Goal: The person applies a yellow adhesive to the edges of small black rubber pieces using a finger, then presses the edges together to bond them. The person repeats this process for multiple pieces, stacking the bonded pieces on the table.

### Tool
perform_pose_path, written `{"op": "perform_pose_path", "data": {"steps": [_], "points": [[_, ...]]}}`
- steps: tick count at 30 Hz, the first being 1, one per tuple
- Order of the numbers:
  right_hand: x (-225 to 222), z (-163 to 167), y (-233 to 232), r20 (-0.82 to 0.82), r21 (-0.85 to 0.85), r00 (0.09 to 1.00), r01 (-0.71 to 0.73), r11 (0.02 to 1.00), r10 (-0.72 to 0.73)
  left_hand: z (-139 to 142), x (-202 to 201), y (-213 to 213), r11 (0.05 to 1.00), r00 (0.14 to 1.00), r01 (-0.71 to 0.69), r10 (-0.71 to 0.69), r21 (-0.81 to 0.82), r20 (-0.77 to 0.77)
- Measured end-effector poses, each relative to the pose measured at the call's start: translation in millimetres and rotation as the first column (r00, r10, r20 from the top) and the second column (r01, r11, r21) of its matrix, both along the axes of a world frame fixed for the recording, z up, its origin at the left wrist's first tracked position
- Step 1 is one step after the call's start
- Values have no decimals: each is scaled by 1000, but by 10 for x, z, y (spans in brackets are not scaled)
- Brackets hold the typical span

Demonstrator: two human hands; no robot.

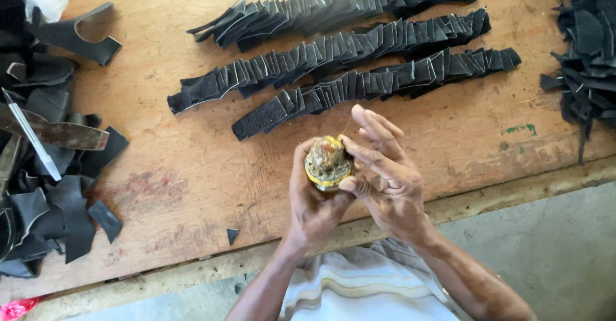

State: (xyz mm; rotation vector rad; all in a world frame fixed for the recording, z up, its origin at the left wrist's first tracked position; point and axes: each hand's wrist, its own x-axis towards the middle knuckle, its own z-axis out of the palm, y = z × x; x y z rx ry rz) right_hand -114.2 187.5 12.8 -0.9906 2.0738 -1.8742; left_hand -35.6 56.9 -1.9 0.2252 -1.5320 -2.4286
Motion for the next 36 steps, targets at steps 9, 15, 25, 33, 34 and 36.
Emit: {"op": "perform_pose_path", "data": {"steps": [9, 15, 25, 33, 34, 36], "points": [[-35, 133, -11, -496, 230, 866, 207, 951, -69, 162, -109, -74, 758, 960, -48, 214, -651, 179], [-276, 351, 48, -565, 536, 771, 72, 841, 294, 195, -157, -146, 554, 926, 176, 186, -813, 328], [-825, 683, 267, -12, 303, 717, -661, 686, 697, 517, 13, -561, 703, 919, 391, -327, -594, 218], [-886, 642, 270, 205, 36, 598, -795, 605, 775, 633, -7, -621, 706, 868, 482, -464, -518, 176], [-888, 661, 260, 237, 21, 584, -802, 597, 777, 624, -13, -608, 678, 881, 444, -451, -586, 147], [-865, 720, 222, 303, 71, 603, -787, 613, 738, 598, -13, -565, 595, 914, 339, -390, -729, 108]]}}
